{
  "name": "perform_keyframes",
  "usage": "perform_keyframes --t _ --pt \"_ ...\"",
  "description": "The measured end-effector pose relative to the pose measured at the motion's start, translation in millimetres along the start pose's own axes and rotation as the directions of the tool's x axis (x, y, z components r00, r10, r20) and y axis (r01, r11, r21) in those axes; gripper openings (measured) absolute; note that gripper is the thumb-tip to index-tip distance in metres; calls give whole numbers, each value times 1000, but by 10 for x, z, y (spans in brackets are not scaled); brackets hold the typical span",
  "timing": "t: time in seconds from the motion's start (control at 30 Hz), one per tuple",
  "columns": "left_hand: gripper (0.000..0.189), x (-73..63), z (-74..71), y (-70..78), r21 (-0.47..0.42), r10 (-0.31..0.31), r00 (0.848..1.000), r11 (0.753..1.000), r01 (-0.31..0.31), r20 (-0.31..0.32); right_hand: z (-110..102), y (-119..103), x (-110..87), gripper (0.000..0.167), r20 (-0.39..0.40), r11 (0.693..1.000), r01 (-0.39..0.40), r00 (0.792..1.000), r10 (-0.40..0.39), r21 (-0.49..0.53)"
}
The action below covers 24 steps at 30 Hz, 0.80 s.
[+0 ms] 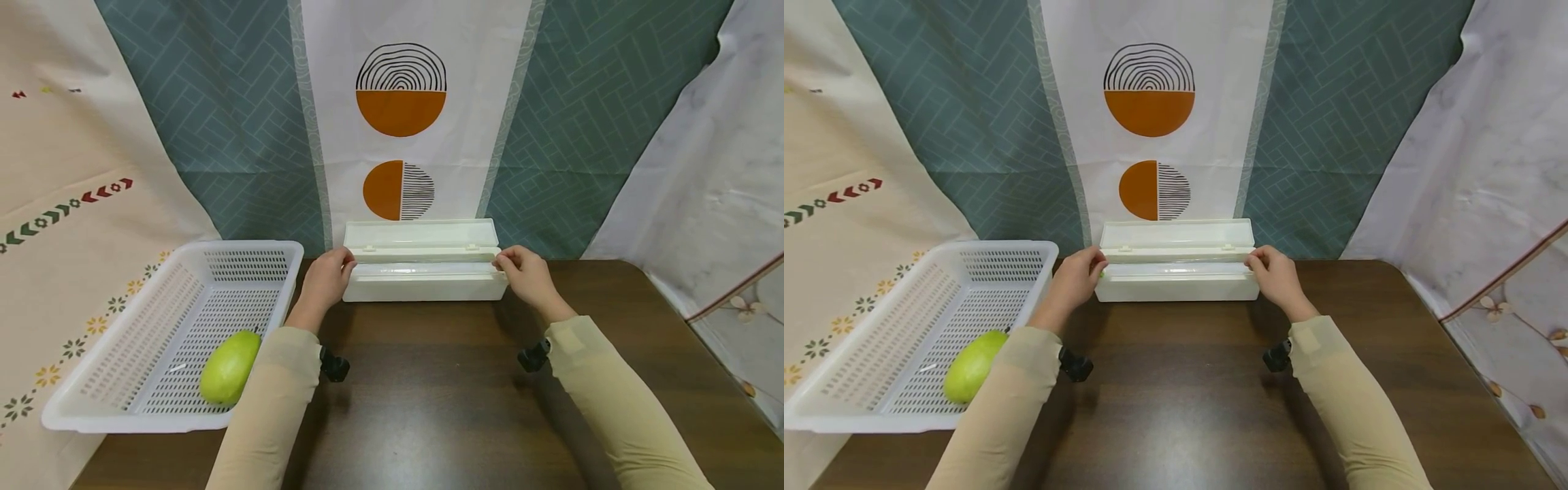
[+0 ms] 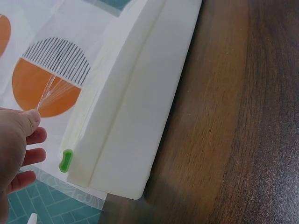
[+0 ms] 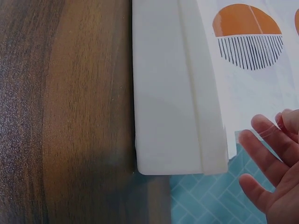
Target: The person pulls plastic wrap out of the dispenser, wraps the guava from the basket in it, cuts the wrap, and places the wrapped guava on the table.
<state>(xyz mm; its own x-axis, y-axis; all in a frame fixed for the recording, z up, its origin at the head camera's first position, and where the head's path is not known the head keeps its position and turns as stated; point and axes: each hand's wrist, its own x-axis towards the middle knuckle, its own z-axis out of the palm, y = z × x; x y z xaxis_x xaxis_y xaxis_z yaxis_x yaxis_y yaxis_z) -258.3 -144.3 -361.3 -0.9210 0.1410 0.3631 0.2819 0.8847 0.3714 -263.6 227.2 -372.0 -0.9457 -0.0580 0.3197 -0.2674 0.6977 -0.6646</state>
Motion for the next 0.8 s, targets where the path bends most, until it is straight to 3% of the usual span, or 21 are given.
perform_keyframes --t 0.33,0.8 --pt "12 -21 -8 17 -34 -30 1000 999 30 4 -20 -19 -7 28 28 1000 -22 999 22 -1" --pt "12 -26 -22 4 -50 4 999 999 -6 -40 -35 -22 2 28 19 1000 -25 999 25 -5"
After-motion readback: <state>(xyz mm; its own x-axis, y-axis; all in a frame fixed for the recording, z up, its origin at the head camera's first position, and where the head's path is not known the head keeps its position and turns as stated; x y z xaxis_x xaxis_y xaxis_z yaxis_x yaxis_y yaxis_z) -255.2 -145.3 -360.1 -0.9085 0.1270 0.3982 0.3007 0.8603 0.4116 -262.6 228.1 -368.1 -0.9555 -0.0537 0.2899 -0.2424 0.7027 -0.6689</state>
